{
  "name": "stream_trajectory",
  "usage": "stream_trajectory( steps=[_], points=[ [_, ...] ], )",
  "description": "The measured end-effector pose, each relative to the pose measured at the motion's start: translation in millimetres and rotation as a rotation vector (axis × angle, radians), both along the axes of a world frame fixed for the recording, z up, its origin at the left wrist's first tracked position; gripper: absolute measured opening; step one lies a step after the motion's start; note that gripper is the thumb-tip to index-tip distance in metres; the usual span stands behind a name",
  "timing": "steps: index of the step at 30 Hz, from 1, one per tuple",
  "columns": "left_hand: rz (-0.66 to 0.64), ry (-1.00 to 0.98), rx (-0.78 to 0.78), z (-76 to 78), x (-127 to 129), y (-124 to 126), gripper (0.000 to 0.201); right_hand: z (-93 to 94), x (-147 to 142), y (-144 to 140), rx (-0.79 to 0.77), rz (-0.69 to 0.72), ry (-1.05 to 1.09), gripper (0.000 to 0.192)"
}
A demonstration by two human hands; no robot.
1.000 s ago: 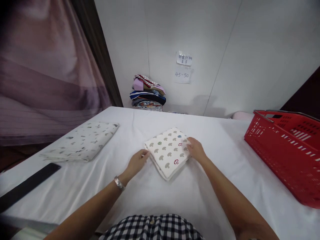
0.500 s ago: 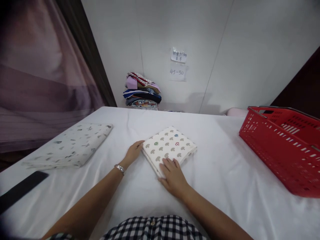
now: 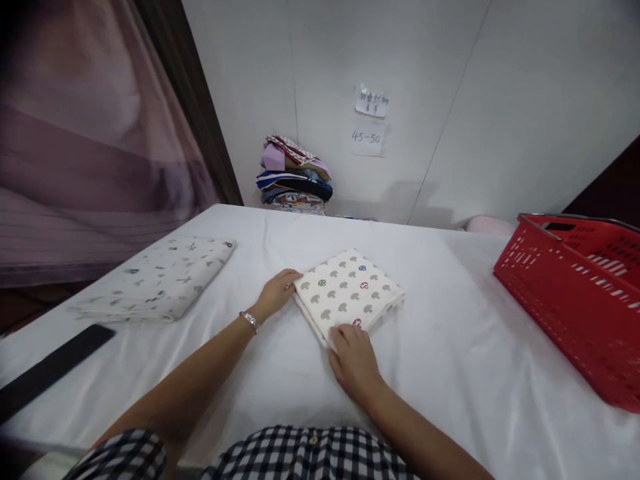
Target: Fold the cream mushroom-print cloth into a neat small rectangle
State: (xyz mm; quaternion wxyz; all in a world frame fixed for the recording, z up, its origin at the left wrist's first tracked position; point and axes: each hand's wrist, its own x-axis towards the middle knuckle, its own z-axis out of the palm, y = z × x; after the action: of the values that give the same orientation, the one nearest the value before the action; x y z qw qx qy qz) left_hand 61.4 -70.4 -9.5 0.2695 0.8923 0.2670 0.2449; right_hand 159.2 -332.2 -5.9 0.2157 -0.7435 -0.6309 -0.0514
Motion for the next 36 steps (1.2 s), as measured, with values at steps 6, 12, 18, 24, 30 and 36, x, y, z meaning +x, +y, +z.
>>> stream_trajectory(
  steps=[6,12,18,24,30,36],
  points=[
    [0.091,-0.133,-0.045,4.5,6.3,-3.6,0.032,0.0,4.3,2.9,0.039,0.027,-0.073,0.026],
    [0.289,-0.216,-0.415,-16.5,15.1,1.8,0.026,-8.5,-0.3,8.5,-0.027,0.072,-0.178,0.024],
    [0.312,-0.123,-0.619,-17.9,12.7,9.6,0.018,-8.2,-11.2,5.2,-0.101,0.072,-0.144,0.036],
    [0.303,-0.160,-0.660,-4.4,13.9,8.0,0.013,-7.6,-2.1,2.2,-0.016,0.073,-0.185,0.029],
    [0.337,-0.293,-0.671,-4.7,25.7,2.4,0.020,-7.8,4.4,8.8,0.053,0.055,-0.210,0.023],
    [0.342,-0.270,-0.831,-8.7,15.5,3.3,0.010,-10.5,-3.8,13.4,-0.058,0.102,-0.163,0.010]
  ],
)
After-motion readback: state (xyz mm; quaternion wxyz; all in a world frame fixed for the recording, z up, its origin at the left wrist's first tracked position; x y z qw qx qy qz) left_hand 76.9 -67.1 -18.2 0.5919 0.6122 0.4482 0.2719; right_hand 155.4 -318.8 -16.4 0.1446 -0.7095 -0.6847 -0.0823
